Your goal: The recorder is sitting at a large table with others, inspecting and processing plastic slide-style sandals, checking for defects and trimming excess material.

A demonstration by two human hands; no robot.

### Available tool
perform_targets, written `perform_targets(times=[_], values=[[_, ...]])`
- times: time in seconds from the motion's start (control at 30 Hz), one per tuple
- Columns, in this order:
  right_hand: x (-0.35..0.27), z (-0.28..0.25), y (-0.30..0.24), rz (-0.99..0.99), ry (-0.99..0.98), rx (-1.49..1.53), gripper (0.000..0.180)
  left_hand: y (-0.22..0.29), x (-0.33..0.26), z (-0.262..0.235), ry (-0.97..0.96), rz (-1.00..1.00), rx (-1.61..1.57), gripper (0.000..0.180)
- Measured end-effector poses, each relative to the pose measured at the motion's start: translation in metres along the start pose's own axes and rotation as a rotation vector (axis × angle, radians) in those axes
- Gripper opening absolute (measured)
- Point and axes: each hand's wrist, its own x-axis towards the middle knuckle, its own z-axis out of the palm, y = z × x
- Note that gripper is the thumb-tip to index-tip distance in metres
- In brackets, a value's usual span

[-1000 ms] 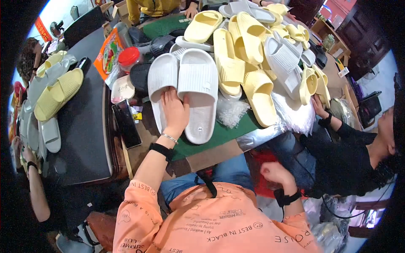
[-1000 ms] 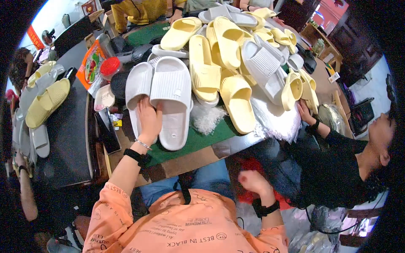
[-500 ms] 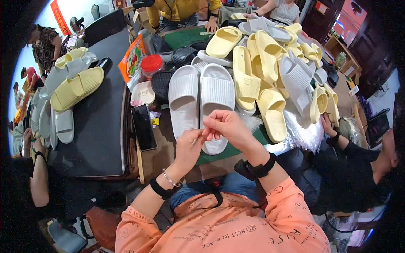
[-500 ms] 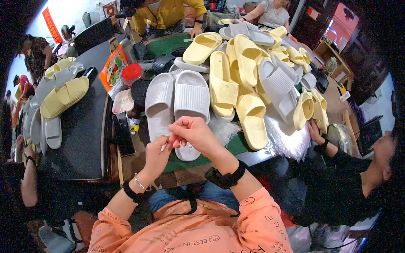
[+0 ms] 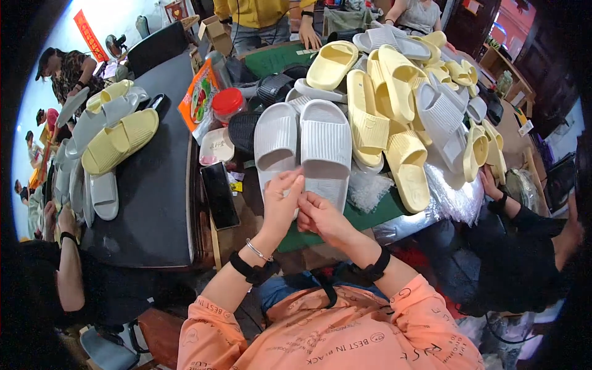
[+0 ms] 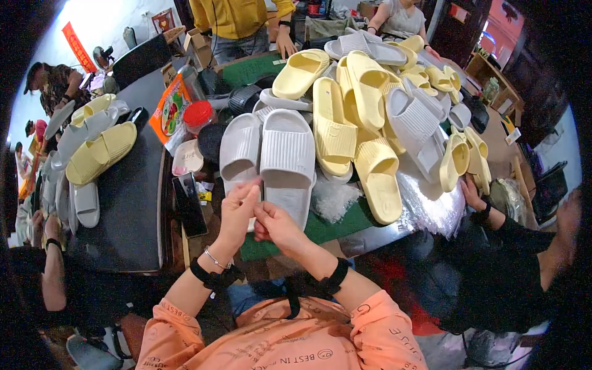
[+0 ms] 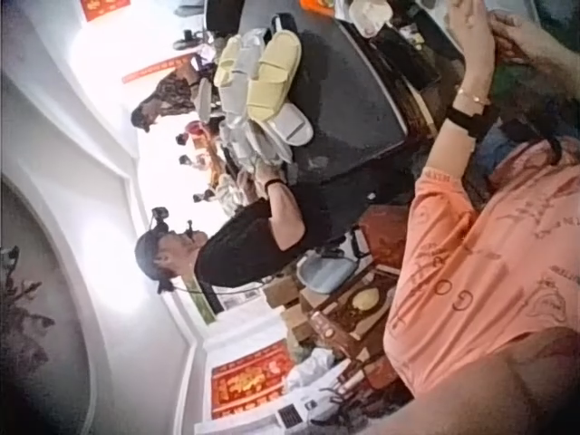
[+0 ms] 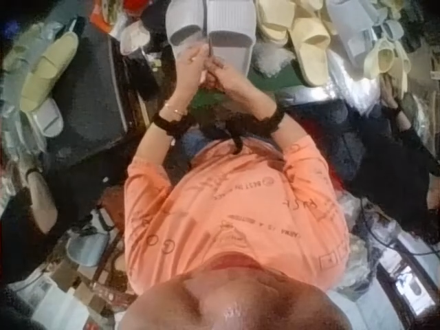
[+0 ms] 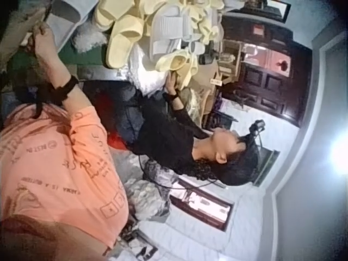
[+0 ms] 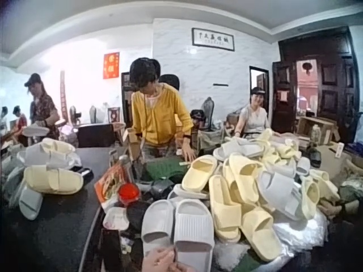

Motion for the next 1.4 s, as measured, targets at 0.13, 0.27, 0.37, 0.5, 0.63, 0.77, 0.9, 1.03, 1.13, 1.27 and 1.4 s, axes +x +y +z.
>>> perform_targets(times=[0.13,0.27,0.37,0.5,0.63,0.77,0.9,1.03,1.13,1.27,1.4], values=[[0.003,0.003,-0.001,0.153,-0.039,0.005,0.019,-0.009,0.065,-0.031,0.303,0.327,0.371,0.027],[0.032,0.012,0.008,0.171,0.052,0.023,0.015,-0.005,0.137,-0.041,0.194,0.287,0.698,0.027],[0.076,0.023,0.009,0.18,0.136,0.192,0.012,-0.021,0.165,-0.044,-0.006,0.084,0.862,0.033],[0.122,0.021,0.001,0.087,0.189,0.307,0.009,-0.012,0.168,-0.02,-0.058,-0.019,0.917,0.034],[0.148,0.031,0.005,-0.129,0.381,0.159,0.017,-0.032,0.182,-0.027,-0.048,-0.168,0.914,0.035],[0.152,0.026,0.011,-0.198,0.345,0.202,0.018,-0.028,0.181,-0.034,-0.288,-0.133,0.434,0.028],[0.14,0.027,0.004,-0.157,0.337,0.129,0.019,-0.014,0.178,-0.032,-0.24,-0.387,0.155,0.019],[0.092,0.031,-0.011,-0.076,0.18,0.033,0.021,-0.017,0.178,-0.038,-0.279,-0.407,0.13,0.018],[0.027,-0.007,-0.014,-0.11,0.012,-0.78,0.023,-0.018,0.177,-0.03,-0.205,-0.337,0.054,0.017],[-0.053,-0.047,-0.006,-0.494,0.058,-1.386,0.01,-0.023,0.178,-0.022,-0.148,-0.136,0.149,0.021],[-0.071,-0.024,-0.035,-0.665,0.166,-1.638,0.009,-0.044,0.188,-0.033,-0.084,-0.059,0.388,0.026]])
